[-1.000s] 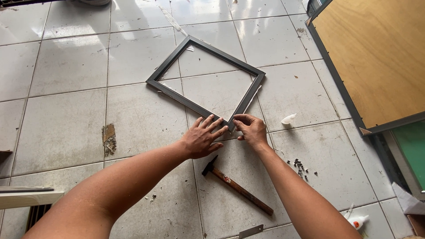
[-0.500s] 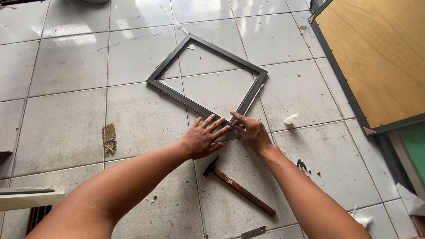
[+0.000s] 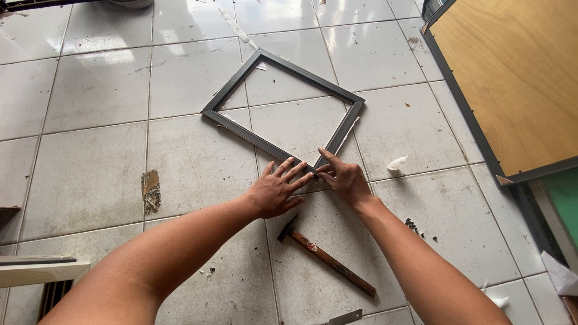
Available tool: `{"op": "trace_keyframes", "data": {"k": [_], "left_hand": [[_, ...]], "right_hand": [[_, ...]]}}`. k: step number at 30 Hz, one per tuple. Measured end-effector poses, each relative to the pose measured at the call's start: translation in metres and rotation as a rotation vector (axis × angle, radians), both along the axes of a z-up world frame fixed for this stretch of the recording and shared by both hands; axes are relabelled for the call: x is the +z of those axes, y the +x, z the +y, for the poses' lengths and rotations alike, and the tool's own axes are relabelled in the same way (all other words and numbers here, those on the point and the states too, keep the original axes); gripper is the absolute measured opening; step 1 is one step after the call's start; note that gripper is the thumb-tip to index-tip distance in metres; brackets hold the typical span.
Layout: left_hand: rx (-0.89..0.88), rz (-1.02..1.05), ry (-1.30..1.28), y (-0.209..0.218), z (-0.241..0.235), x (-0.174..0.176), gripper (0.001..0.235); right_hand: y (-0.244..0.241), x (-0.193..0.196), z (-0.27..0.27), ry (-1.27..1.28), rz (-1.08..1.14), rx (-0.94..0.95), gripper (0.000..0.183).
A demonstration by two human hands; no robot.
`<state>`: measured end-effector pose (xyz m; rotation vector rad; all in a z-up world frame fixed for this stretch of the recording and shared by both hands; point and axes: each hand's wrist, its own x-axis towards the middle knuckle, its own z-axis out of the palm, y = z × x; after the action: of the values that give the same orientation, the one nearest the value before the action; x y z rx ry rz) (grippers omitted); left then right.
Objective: Assembling the corners of a frame by applying glue and hammering the joints together on the floor.
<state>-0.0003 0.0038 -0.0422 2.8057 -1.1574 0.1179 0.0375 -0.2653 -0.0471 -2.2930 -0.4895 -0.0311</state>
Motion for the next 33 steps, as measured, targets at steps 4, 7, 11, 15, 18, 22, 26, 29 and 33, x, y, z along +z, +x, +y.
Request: {"op": "trace_keyframes", "data": {"k": [4, 7, 11, 15, 18, 22, 26, 29, 33], "left_hand": [[-0.02, -0.016, 0.019, 0.002, 0.004, -0.004, 0.078], [-0.059, -0.056, 0.02, 0.003, 0.01, -0.007, 0.081], [-0.122, -0.062, 0.003, 0.003, 0.02, 0.001, 0.069], [-0.155, -0.121, 0.025, 0.004, 0.029, 0.005, 0.057], [-0.173, -0.114, 0.044, 0.01, 0.028, 0.007, 0.053], [-0.14, 0.025, 0.133, 0.006, 0.013, 0.024, 0.058], [-0.071, 0.132, 0.227, 0.0, -0.016, 0.028, 0.077], [-0.023, 0.125, 0.247, 0.0, -0.03, 0.015, 0.081], [0.029, 0.17, 0.296, 0.011, -0.039, -0.01, 0.08]], "right_hand": [[-0.009, 0.009, 0.0, 0.109, 0.094, -0.063, 0.068], [-0.035, 0.037, 0.009, 0.229, 0.263, -0.265, 0.039], [-0.097, 0.096, 0.041, -0.338, 0.492, 0.046, 0.045], [-0.12, 0.035, 0.047, -0.586, 0.508, 0.12, 0.035], [-0.121, 0.032, 0.044, -0.3, 0.62, -0.088, 0.035], [-0.107, 0.059, 0.033, 0.074, 0.585, -0.404, 0.032], [-0.113, 0.114, 0.032, 0.164, 0.321, -0.436, 0.061], [-0.114, 0.112, 0.028, -0.04, 0.323, -0.361, 0.069], [-0.123, 0.119, 0.031, -0.234, 0.328, -0.326, 0.062]]}}
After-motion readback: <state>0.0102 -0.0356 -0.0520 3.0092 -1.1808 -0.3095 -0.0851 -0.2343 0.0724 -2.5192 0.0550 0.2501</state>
